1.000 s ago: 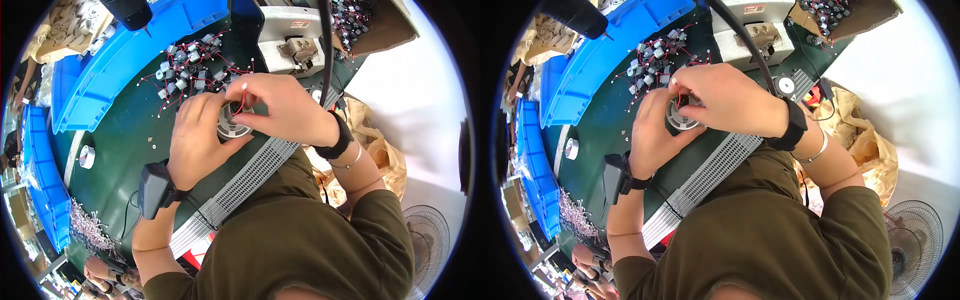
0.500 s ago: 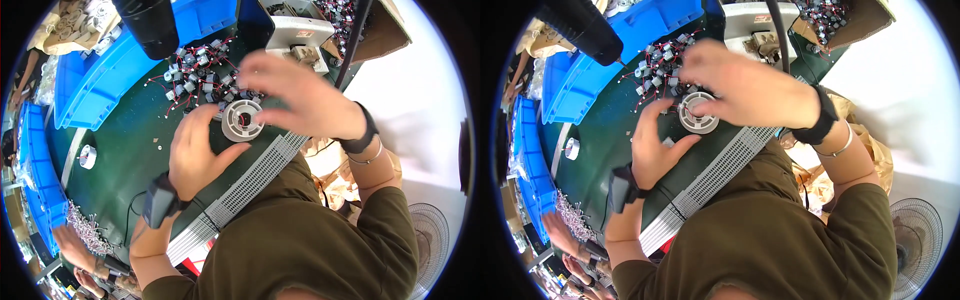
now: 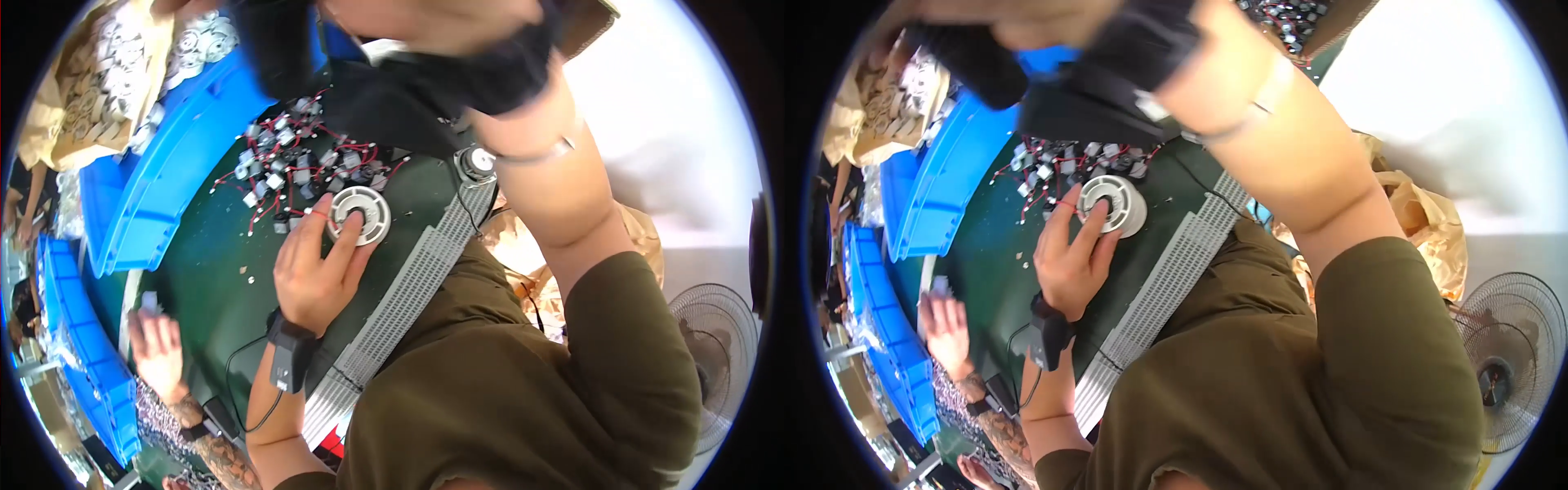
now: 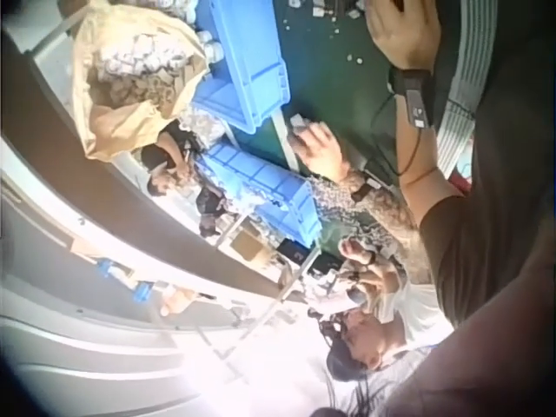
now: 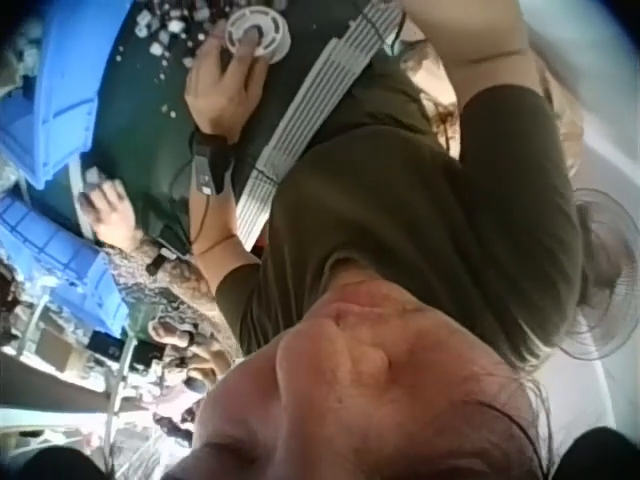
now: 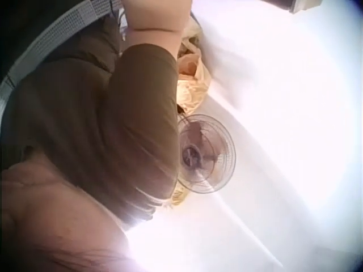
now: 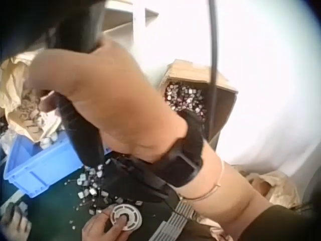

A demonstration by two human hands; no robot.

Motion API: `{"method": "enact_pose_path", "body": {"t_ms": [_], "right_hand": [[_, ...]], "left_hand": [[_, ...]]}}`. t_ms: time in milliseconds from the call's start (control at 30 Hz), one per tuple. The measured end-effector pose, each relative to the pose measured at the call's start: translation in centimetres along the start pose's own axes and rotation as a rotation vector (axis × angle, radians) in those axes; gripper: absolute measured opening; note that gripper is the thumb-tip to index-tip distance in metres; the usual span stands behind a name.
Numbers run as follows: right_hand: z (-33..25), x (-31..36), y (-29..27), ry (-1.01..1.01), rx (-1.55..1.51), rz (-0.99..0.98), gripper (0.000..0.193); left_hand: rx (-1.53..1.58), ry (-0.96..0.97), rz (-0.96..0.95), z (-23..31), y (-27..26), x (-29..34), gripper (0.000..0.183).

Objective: The recorder is assembling small parts onto a circular component housing using an electric screwdriver on a factory assembly line.

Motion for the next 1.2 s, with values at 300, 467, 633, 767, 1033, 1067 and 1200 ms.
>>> {"method": "enact_pose_path", "body": {"t_ms": [300, 467, 633, 767, 1033, 1067, 1200], "right_hand": [[-0.9, 8.2, -8.0, -0.010, 0.148, 0.185, 0.030], [-0.7, 9.2, -9.8, -0.066, 0.100, 0.178, 0.032], [0.6, 10.4, -10.7, 0.269, 0.214, 0.489, 0.036], [-0.3, 9.4, -9.7, -0.068, 0.100, 0.175, 0.037], [-0.6, 11.1, -9.2, 0.345, 0.284, 0.457, 0.040], [-0.9, 11.2, -9.0, 0.359, 0.273, 0.456, 0.041], [-1.5, 10.3, -6.5, 0.384, 0.126, 0.472, 0.041]], "left_hand": [[0.003, 0.001, -0.092, -0.2, 0.4, -0.4, 0.040], [0.047, -0.015, -0.065, -0.3, 1.0, -0.1, 0.040], [0.053, -0.037, -0.073, -0.8, 1.1, 0.3, 0.040], [0.077, -0.032, -0.058, -0.7, 1.3, 0.4, 0.041], [0.040, -0.001, -0.051, -0.4, 0.9, 0.1, 0.041], [0.038, -0.009, -0.049, -0.4, 0.8, 0.0, 0.041], [0.029, -0.033, -0.066, -0.5, 0.9, -0.1, 0.040]]}}
Point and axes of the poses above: each hand's wrist, its own x-axis away from the middle knuckle, its own y-axis out of the palm, z = x × y, the point moved 8 cm from there along -x, towards the middle knuckle, and after that the axes turned 2 degrees about -z, right-handed, at the moved point
